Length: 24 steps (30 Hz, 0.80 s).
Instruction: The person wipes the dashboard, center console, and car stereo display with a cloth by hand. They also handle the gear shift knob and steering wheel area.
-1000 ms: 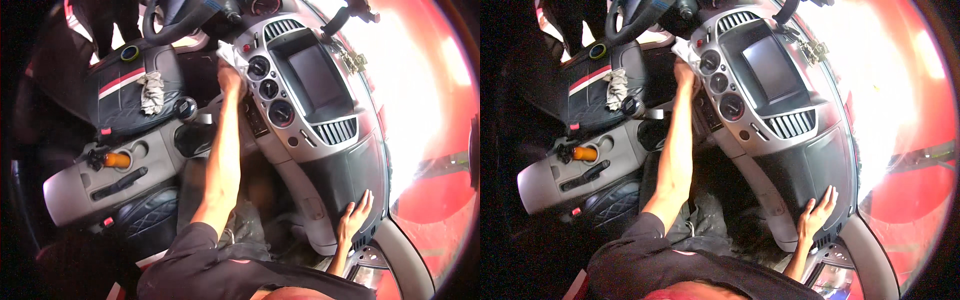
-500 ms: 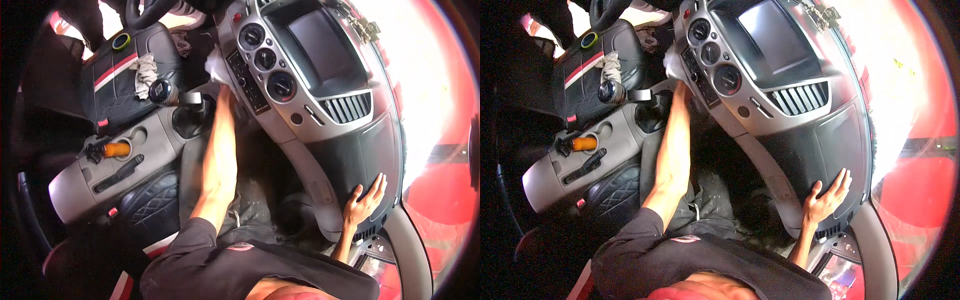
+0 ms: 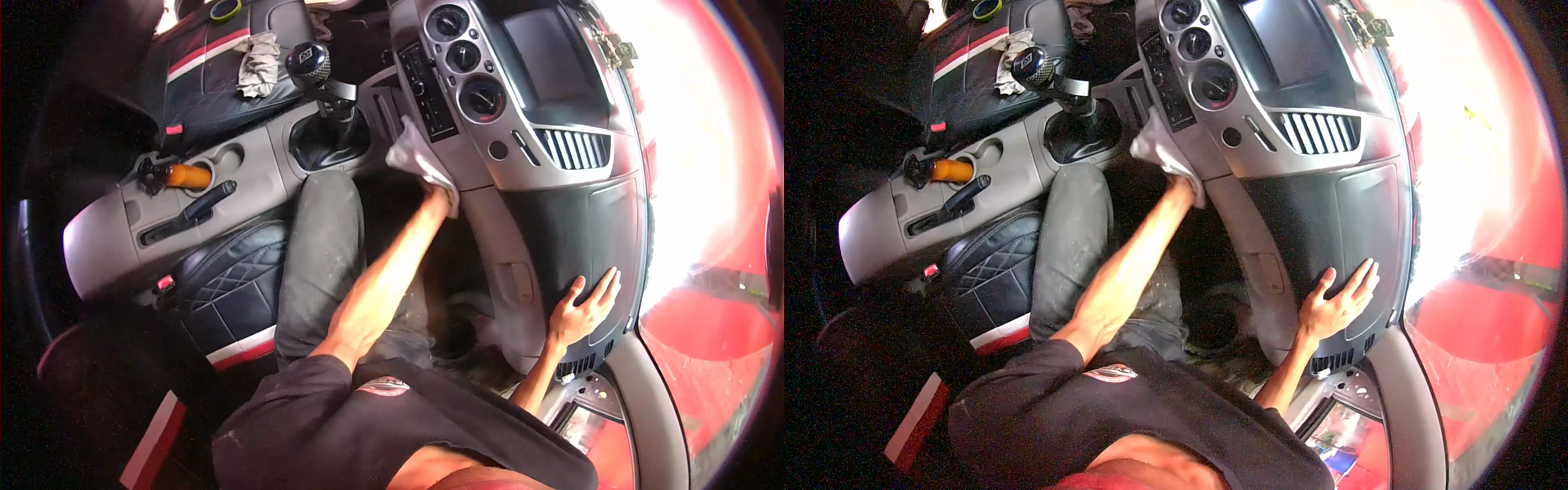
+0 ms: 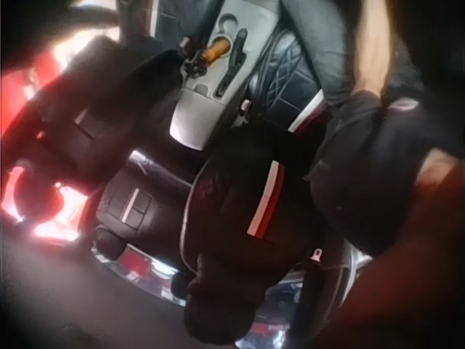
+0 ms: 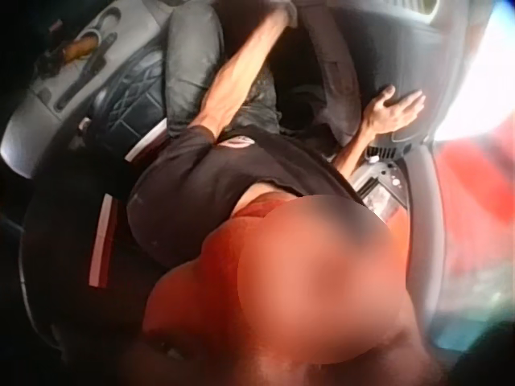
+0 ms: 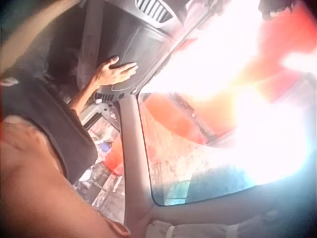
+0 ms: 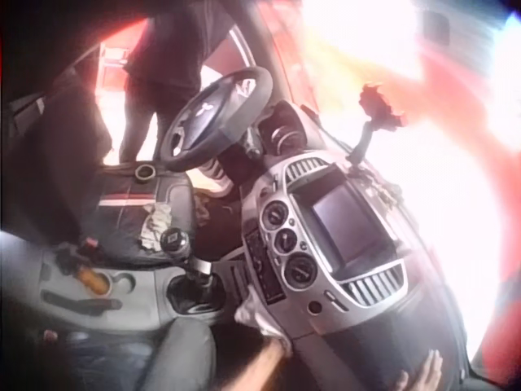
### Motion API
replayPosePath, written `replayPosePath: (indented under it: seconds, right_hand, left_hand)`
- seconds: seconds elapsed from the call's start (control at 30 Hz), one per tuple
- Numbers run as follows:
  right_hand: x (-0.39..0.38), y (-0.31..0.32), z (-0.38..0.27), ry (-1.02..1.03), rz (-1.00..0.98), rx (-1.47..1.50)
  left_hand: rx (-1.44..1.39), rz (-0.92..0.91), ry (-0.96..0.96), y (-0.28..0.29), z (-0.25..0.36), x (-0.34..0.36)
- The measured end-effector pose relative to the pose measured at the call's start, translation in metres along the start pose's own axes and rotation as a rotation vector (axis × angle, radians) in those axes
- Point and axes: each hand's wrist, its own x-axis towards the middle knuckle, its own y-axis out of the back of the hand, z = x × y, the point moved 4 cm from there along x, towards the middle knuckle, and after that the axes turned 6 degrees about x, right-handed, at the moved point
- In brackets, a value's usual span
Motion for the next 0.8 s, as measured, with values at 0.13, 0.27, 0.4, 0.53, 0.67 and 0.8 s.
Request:
replayPosePath:
  seconds: [0.13, 0.27, 0.4, 0.53, 0.67, 0.8]
  right_hand:
    - [0.002, -0.003, -0.003, 0.012, 0.014, 0.019]
    - [0.004, -0.004, 0.000, 0.030, 0.030, 0.022]
    - [0.004, -0.006, -0.002, 0.037, 0.043, 0.055]
    - [0.001, -0.002, 0.000, 0.042, 0.037, 0.000]
    - [0.001, -0.002, 0.007, 0.027, 0.035, 0.005]
    - [0.002, -0.002, 0.004, 0.043, 0.039, -0.011]
  left_hand:
    - [0.000, 0.026, -0.045, 0.009, 0.014, 0.027]
    - [0.001, 0.047, -0.061, 0.007, 0.022, 0.035]
    - [0.009, 0.045, -0.098, 0.001, 0.042, 0.038]
    - [0.084, 0.039, -0.132, -0.003, 0.064, 0.032]
    - [0.220, -0.003, -0.116, -0.002, 0.062, 0.021]
    - [0.197, 0.067, -0.114, 0.041, 0.051, 0.050]
